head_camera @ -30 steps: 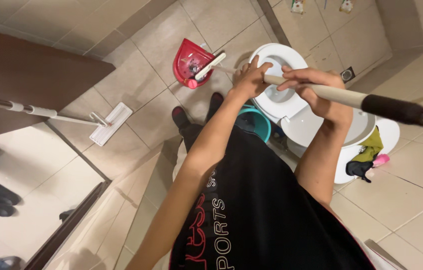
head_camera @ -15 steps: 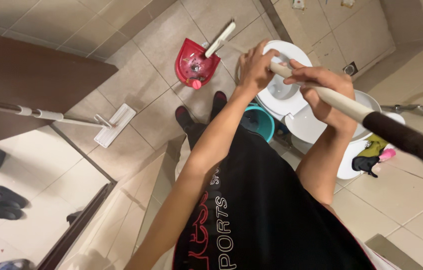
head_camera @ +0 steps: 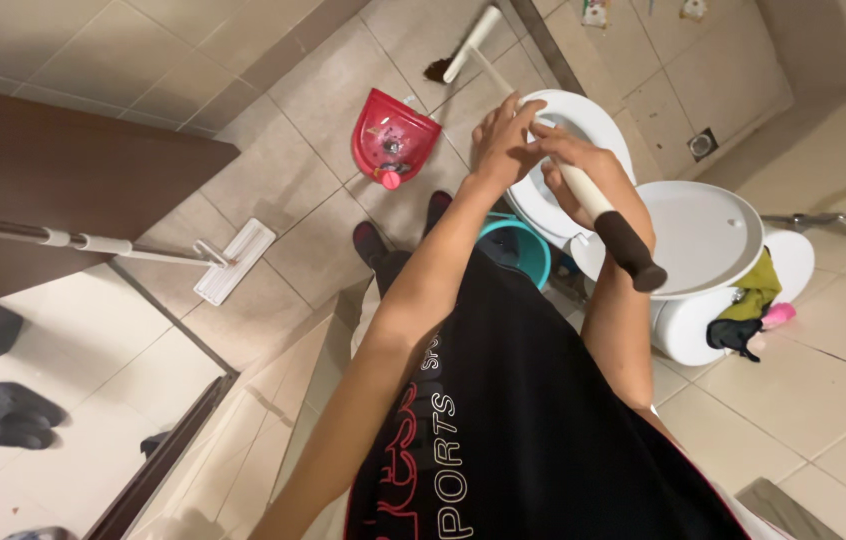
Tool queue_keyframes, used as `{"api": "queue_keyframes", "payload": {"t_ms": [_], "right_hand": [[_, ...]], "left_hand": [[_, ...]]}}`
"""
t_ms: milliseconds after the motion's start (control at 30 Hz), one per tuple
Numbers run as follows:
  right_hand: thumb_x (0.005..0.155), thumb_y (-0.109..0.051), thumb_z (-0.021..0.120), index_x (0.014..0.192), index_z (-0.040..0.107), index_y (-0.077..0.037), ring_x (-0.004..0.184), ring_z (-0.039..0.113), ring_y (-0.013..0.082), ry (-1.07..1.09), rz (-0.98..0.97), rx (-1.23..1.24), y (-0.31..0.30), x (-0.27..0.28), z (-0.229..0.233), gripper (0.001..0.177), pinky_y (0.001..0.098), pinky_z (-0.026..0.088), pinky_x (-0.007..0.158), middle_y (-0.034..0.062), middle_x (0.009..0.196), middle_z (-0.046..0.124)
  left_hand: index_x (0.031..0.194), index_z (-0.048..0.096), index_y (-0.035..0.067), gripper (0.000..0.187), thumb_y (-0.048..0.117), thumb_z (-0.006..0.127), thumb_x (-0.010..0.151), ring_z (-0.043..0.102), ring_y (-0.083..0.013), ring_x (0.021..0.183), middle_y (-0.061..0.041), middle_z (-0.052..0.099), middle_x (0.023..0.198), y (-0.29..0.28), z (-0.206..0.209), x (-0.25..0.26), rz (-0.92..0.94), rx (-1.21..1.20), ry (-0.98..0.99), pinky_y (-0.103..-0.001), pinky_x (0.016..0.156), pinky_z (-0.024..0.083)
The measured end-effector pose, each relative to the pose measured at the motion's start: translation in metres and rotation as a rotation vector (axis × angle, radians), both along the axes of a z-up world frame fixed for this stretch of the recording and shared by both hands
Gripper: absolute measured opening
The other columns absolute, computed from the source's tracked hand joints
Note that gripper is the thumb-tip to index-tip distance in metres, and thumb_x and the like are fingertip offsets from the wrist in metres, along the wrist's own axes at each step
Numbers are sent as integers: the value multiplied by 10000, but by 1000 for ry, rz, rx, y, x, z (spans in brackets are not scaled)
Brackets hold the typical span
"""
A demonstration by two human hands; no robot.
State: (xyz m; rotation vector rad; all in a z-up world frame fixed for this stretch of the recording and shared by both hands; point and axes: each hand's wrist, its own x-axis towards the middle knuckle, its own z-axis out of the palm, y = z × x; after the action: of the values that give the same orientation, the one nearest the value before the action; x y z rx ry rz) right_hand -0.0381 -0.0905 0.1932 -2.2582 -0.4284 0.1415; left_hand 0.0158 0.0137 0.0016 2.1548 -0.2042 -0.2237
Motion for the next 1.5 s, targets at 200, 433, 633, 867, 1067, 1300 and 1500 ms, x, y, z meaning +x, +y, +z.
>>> {"api": "queue_keyframes", "payload": {"t_ms": [200,433,633,867,1067,1300,1500], "right_hand": [[981,-92,572,1228,683,0,970,725,309,19,-105,100,-14,8,-21,287,372,559,879,185,1040,726],[979,-69,652,1198,721,15,793,677,309,2,16,-4,-26,6,-10,245,387,543,806,199,895,692],[871,10,595,1225,702,3,837,722,310,-62,118,5,-37,-1,11,371,413,584,1012,194,930,716],[921,-18,588,1231,669,50,855,736,240,66,187,189,-62,0,15,327,325,596,860,178,1114,766],[984,-55,573,1269,648,68,1060,748,255,78,195,286,-72,4,8,319,318,589,935,177,1162,751],[987,-62,590,1238,672,71,1022,759,249,28,112,211,-69,3,15,296,320,601,928,172,1119,763],[975,-47,597,1219,689,64,968,770,251,-51,38,128,-71,-6,40,283,330,614,881,174,1088,765]], "left_hand": [[1428,540,269,645,374,799,847,482,-378,1396,-98,499,1520,16,-9,-8,-58,8,128,-539,1114,399],[1489,443,253,775,406,816,827,386,-410,1433,-174,382,1577,-3,-18,-7,-85,53,168,-557,1124,344],[1506,385,250,852,430,837,805,289,-429,1459,-193,310,1583,-17,-16,-1,-121,113,222,-578,1134,278],[1480,438,288,780,252,793,787,401,-377,1402,-99,394,1530,-18,-9,0,-98,166,301,-550,1100,354],[1393,545,317,637,206,772,809,452,-353,1363,-57,442,1495,-14,-5,-6,-103,169,331,-546,1069,380],[1248,671,268,401,255,761,857,498,-303,1334,-37,536,1419,-18,-7,-8,-36,155,127,-509,1076,354],[1155,743,228,318,349,763,862,486,-309,1345,-86,534,1444,-35,17,-4,72,101,-127,-516,1102,321]]}}
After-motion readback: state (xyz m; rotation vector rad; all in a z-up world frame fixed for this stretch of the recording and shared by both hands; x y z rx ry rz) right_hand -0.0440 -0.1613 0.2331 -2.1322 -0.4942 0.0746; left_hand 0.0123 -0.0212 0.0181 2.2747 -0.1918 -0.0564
